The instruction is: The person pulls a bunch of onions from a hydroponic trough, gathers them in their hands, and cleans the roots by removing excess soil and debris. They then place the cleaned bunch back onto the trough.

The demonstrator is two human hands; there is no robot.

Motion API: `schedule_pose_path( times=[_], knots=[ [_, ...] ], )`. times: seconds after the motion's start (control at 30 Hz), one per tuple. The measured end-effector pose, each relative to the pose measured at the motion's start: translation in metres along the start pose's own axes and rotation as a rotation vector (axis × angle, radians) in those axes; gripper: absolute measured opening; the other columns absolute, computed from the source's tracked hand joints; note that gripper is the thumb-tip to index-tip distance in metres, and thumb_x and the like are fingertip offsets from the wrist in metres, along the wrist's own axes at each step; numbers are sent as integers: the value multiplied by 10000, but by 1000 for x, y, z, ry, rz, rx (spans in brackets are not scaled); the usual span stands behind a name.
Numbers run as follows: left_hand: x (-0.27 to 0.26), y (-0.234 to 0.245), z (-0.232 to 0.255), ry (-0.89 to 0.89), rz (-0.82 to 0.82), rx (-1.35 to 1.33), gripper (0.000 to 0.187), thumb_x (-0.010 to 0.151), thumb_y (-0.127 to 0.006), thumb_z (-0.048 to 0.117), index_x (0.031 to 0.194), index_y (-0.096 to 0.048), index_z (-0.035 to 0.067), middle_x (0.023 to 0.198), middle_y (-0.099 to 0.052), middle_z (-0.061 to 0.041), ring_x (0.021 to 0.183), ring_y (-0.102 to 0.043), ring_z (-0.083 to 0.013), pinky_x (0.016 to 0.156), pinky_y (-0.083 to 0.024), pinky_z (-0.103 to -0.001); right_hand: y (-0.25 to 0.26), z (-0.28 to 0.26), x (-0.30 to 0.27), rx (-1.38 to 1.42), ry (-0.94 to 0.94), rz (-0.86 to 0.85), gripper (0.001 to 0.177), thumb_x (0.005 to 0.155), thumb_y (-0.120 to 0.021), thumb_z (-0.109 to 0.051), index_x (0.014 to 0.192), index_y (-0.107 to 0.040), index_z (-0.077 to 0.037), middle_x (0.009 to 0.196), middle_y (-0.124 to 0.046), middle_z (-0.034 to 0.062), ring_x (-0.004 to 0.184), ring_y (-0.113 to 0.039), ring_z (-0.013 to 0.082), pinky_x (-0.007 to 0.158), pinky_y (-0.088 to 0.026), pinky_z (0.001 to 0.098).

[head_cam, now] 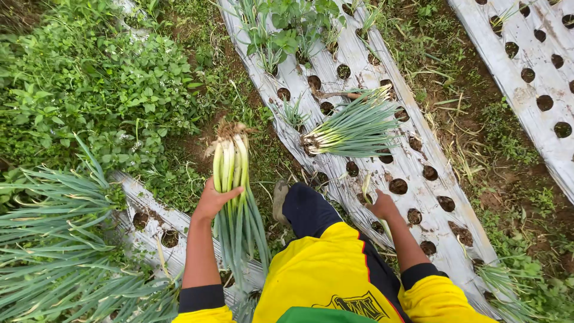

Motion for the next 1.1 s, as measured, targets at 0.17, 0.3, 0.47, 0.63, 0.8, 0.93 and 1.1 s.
schedule_pose_path(
  times=[0.17, 0.3, 0.47, 0.63, 0.8, 0.93, 1.1],
  knots=[
    [63, -50, 83, 102, 271, 64, 1011, 811, -906, 491, 1544, -343, 81, 1456, -465, -182, 1293, -503, -326, 1078, -437, -553, 8, -120, -48, 358, 168, -101, 674, 930, -754, -352, 1506, -516, -97, 1364, -609, 346, 1318, -557, 529, 1106, -463, 623],
    [88, -83, 143, 123, 387, -196, 1075, 859, -917, 404, 1637, -242, 95, 1593, -385, -229, 1472, -418, -387, 1243, -321, -611, 106, -263, -100, 682, 397, 188, 326, 965, -656, -42, 1288, -696, -58, 1252, -630, 232, 1251, -613, 467, 1057, -545, 536],
    [199, -67, 11, -5, 223, -548, 885, 941, -807, 100, 1614, -238, 34, 1565, -414, -261, 1394, -475, -426, 1139, -433, -624, 203, -362, -145, 792, 649, 775, 134, 956, -673, 13, 1046, -719, -74, 1123, -693, 99, 1173, -678, 344, 1031, -563, 453],
    [210, -91, 22, 149, 57, -495, 886, 964, -781, 168, 1611, -193, 24, 1608, -332, -302, 1483, -352, -488, 1237, -303, -690, 247, -414, -154, 690, 754, 785, 427, 820, -843, -157, 1221, -701, -122, 1237, -712, 100, 1263, -642, 341, 1093, -474, 486],
    [204, -155, 105, 224, -189, -568, 854, 937, -791, 205, 1595, -264, 66, 1576, -435, -278, 1447, -456, -416, 1257, -314, -604, 249, -443, -163, 448, 677, 539, 844, 764, -888, -331, 1490, -509, -125, 1467, -566, 166, 1400, -501, 390, 1179, -371, 586],
    [243, -139, -1, 230, -310, -539, 844, 885, -824, 121, 1567, -327, 136, 1484, -509, -206, 1358, -546, -374, 1179, -451, -598, 268, -432, -177, 628, 396, 366, 663, 886, -744, -136, 1493, -482, -168, 1365, -647, 240, 1317, -549, 501, 1121, -414, 667],
    [284, -142, -88, 302, -440, -581, 821, 925, -798, 95, 1558, -278, 33, 1452, -492, -194, 1334, -530, -371, 1133, -451, -617, 270, -420, -181, 769, 279, 451, 411, 995, -606, -93, 1404, -560, -85, 1305, -676, 275, 1313, -554, 514, 1127, -390, 687]
  ],
)
Point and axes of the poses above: each hand's wrist, its own x-axis towards the middle knuckle, its own y-axis out of the back of the hand, z = x × y, the point moved 3 cm from there along x, towards the middle knuckle
